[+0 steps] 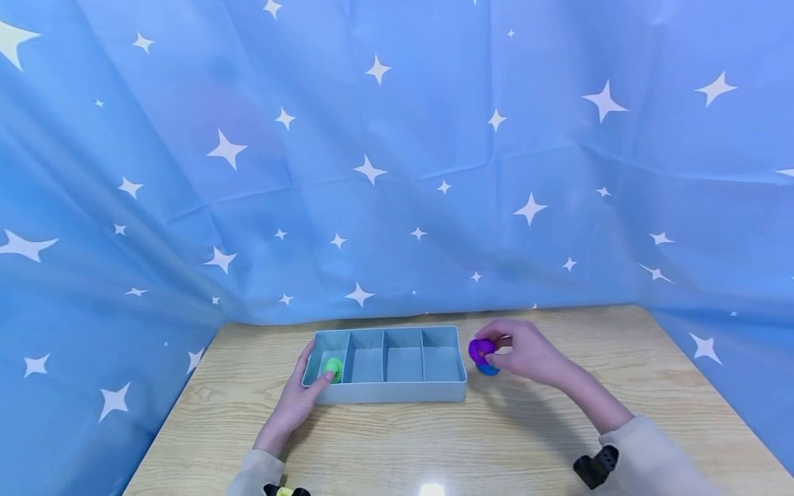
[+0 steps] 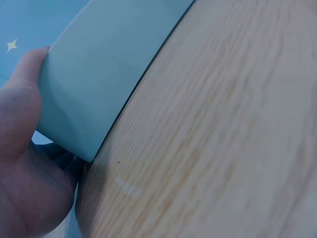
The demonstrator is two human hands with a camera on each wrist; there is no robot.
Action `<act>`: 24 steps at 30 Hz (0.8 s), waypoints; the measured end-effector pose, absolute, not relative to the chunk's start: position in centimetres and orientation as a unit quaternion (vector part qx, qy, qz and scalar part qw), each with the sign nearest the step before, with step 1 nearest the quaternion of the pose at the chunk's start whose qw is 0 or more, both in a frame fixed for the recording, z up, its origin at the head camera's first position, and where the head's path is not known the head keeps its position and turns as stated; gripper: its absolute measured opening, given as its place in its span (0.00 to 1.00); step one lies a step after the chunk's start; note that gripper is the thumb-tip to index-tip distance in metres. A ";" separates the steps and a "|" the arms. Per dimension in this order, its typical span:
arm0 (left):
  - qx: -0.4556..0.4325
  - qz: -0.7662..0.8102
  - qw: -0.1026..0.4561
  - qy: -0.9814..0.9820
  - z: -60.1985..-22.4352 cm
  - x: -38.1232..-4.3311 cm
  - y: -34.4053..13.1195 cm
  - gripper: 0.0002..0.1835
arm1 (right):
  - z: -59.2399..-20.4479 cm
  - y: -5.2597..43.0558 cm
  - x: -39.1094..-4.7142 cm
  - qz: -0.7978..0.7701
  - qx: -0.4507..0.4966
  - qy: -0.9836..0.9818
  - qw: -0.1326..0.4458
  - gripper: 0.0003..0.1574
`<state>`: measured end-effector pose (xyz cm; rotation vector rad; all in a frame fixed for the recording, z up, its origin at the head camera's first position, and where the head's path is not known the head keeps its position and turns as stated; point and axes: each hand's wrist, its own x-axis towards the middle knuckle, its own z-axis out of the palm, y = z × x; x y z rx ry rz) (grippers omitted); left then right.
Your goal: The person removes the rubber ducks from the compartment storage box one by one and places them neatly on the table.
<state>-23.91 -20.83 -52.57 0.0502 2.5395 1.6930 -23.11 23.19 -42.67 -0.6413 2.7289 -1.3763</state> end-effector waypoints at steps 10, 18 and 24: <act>0.022 0.554 0.053 0.830 -52.3 -23.7 -20.9 0.45 | -42.5 27.6 -22.0 -0.427 -0.160 0.890 -0.029 0.17; 0.021 0.559 0.054 0.827 -52.1 -23.6 -20.8 0.46 | -43.0 30.3 -21.6 -0.408 -0.152 0.899 -0.046 0.18; 0.021 0.557 0.053 0.829 -52.2 -23.7 -20.8 0.45 | -43.5 31.9 -21.7 -0.406 -0.147 0.900 -0.055 0.19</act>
